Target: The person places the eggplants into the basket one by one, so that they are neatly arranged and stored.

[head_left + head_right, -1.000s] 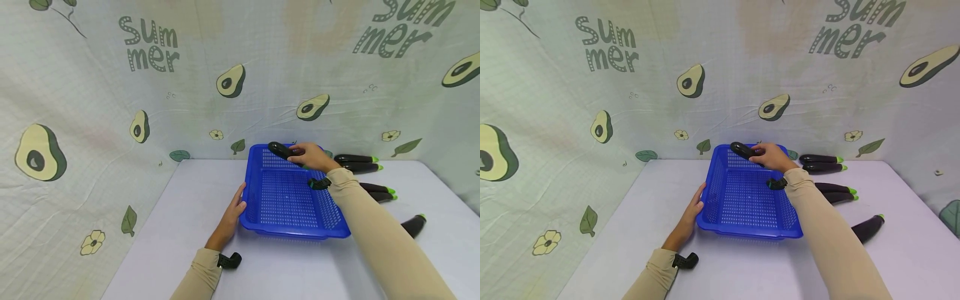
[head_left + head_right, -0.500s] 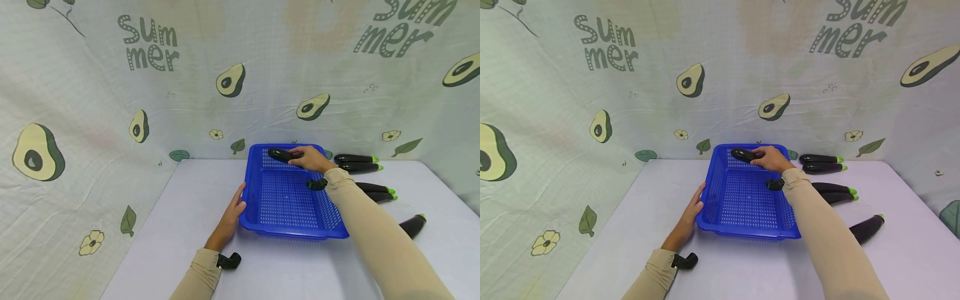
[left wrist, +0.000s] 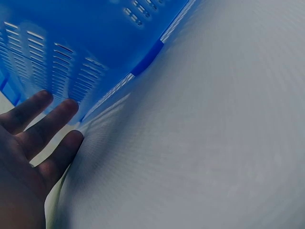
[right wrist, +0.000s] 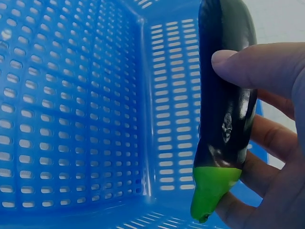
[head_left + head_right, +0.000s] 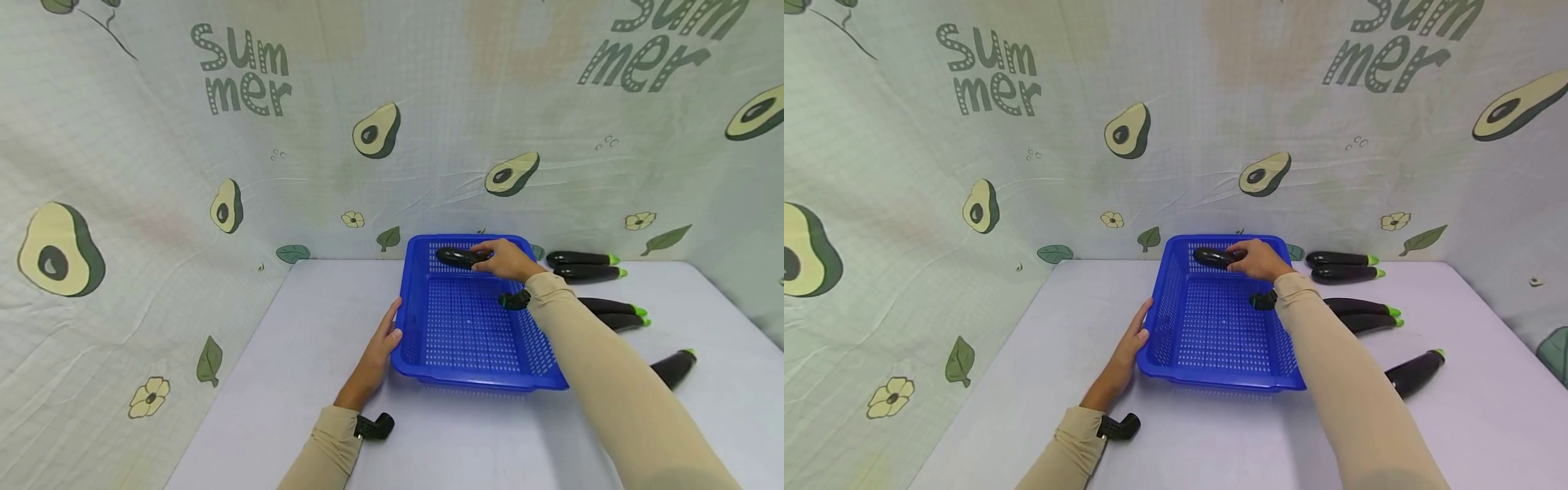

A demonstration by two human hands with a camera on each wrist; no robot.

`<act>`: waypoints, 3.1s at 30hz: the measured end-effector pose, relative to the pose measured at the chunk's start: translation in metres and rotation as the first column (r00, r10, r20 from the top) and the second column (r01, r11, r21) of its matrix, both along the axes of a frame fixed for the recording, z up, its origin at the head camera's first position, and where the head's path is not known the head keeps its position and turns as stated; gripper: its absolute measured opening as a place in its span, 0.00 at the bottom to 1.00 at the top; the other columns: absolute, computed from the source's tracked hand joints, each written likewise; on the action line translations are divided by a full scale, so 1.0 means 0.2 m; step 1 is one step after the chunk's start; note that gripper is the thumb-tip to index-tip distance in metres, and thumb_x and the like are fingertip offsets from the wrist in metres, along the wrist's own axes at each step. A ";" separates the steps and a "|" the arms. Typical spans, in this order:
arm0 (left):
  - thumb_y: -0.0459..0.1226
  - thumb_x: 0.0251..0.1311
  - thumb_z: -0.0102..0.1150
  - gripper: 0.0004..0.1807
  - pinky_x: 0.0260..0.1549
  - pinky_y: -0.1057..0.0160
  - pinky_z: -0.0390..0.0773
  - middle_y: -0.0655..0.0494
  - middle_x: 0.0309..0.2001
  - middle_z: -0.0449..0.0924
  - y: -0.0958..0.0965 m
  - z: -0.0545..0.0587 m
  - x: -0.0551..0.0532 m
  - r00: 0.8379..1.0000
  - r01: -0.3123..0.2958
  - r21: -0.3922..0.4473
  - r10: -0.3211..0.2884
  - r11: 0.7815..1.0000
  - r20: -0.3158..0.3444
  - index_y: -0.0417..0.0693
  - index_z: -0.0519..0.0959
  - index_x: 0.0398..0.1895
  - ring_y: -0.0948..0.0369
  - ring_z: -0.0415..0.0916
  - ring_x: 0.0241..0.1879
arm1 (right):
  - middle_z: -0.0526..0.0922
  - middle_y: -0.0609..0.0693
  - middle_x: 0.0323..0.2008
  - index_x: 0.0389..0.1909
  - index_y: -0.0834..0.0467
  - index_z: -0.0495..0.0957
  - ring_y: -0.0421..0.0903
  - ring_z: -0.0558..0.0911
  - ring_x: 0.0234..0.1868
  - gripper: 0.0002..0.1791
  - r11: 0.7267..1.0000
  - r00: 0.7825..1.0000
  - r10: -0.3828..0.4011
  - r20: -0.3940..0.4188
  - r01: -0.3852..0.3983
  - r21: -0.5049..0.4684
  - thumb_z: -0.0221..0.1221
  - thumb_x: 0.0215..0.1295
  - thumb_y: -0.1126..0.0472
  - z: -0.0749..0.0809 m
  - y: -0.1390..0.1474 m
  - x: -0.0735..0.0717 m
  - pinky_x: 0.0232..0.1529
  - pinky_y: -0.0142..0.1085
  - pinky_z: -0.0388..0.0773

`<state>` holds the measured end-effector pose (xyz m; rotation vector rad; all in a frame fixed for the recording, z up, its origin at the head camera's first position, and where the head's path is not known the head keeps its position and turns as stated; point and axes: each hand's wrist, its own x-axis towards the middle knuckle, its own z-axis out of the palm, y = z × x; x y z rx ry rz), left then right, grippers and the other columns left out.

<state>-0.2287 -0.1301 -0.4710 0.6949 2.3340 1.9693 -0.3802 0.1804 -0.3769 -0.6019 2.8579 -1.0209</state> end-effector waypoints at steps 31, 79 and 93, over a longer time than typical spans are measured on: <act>0.48 0.75 0.38 0.34 0.69 0.34 0.43 0.61 0.80 0.42 0.00 0.00 0.00 1.000 -0.005 -0.010 0.005 1.000 -0.017 0.65 0.46 0.82 0.46 0.45 0.76 | 0.80 0.65 0.56 0.59 0.66 0.79 0.62 0.77 0.59 0.22 0.991 0.999 0.035 0.020 -0.037 0.126 0.65 0.64 0.66 -0.08 -0.05 -0.07 0.61 0.56 0.70; 0.48 0.75 0.38 0.34 0.70 0.35 0.45 0.62 0.80 0.42 0.01 0.01 0.00 1.000 0.009 0.003 -0.009 1.000 0.008 0.68 0.46 0.81 0.48 0.47 0.76 | 0.84 0.64 0.48 0.55 0.68 0.80 0.62 0.80 0.54 0.21 0.964 0.996 0.072 -0.047 -0.057 0.261 0.65 0.61 0.67 -0.09 -0.08 -0.09 0.57 0.56 0.73; 0.48 0.75 0.38 0.34 0.70 0.36 0.45 0.63 0.80 0.42 0.00 0.00 0.00 1.000 0.010 -0.007 -0.010 1.000 0.002 0.68 0.45 0.81 0.48 0.47 0.76 | 0.84 0.65 0.47 0.55 0.67 0.81 0.61 0.81 0.52 0.20 0.962 0.997 0.050 -0.051 -0.034 0.270 0.64 0.62 0.67 -0.09 -0.08 -0.09 0.55 0.57 0.74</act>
